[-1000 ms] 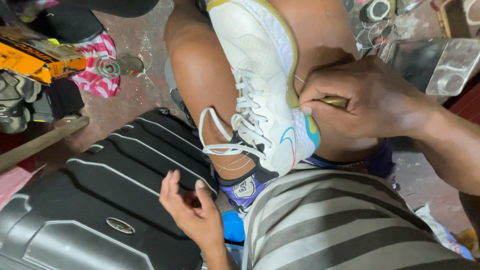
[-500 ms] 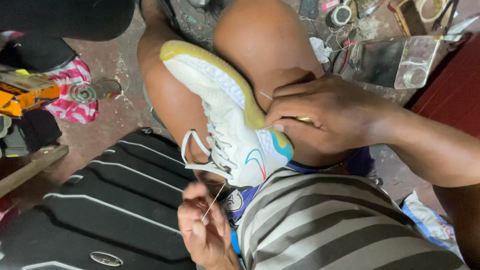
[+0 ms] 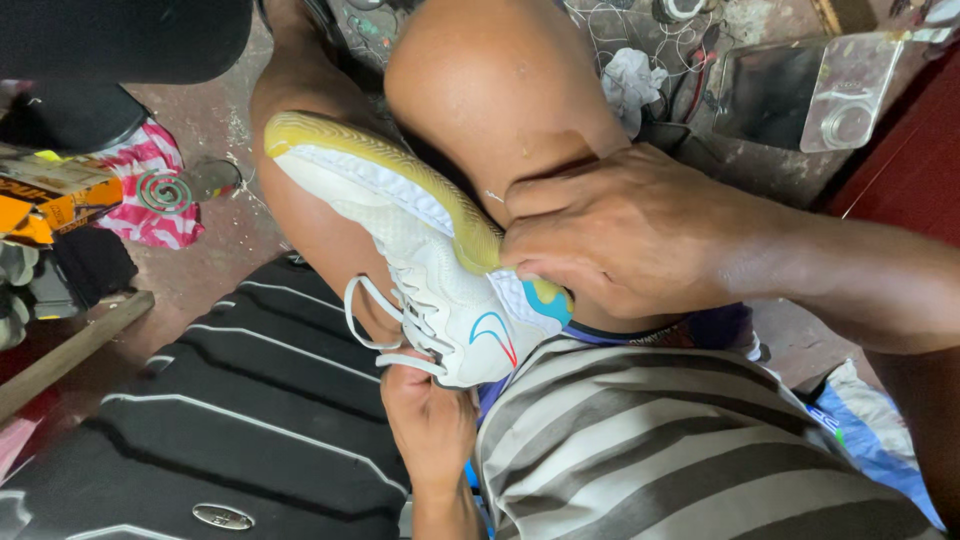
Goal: The person sits on the floor and sews the sole of a white sneaker using a needle and thread. They repeatedly push the needle through the shoe's material and pull the thread tight to secure the sole.
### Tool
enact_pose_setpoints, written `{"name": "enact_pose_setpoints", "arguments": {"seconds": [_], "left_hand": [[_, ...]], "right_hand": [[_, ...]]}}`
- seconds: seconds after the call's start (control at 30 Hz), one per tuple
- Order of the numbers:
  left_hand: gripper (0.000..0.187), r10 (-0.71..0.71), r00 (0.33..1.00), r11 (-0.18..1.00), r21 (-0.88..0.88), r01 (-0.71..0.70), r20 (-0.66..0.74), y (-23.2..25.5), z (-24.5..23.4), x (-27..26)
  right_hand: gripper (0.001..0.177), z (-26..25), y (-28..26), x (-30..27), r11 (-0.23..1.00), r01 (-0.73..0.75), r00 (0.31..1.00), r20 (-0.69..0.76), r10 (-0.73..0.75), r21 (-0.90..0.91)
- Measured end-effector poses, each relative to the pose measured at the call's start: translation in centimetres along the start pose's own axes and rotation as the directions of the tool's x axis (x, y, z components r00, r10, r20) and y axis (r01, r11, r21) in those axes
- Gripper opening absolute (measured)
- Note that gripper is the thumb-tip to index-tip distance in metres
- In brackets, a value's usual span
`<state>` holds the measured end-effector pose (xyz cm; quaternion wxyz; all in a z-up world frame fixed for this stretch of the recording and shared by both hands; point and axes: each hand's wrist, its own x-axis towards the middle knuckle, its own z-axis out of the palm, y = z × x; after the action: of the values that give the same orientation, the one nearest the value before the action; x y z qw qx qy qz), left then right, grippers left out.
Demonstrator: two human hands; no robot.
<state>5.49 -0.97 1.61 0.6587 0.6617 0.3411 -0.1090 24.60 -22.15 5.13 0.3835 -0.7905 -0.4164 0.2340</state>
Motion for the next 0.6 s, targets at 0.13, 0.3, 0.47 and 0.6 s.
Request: {"name": "enact_pose_setpoints", "arguments": {"seconds": [0.13, 0.3, 0.47, 0.6], "left_hand": [[0.009, -0.114, 0.993, 0.991, -0.066, 0.115, 0.009, 0.5, 0.2, 1.4], [0.012, -0.162, 0.986, 0.972, -0.177, 0.156, -0.023, 1.0, 0.6, 2.4], [0.015, -0.166, 0.986, 0.964, -0.211, 0.159, -0.017, 0.9, 0.4, 2.5], [0.016, -0.174, 0.985, 0.957, -0.238, 0.166, -0.014, 0.9, 0.4, 2.7]], "right_hand": [[0.01, -0.5, 0.1, 0.9, 0.998, -0.029, 0.996, 0.081, 0.033, -0.052], [0.011, -0.9, 0.0, 1.8, 1.0, 0.0, 0.993, 0.118, 0.003, -0.029], [0.016, -0.9, 0.1, 2.0, 0.999, 0.015, 0.991, 0.132, -0.011, -0.029], [0.016, -0.5, 0.5, 1.7, 0.998, 0.051, 0.994, 0.096, -0.048, -0.024]]}}
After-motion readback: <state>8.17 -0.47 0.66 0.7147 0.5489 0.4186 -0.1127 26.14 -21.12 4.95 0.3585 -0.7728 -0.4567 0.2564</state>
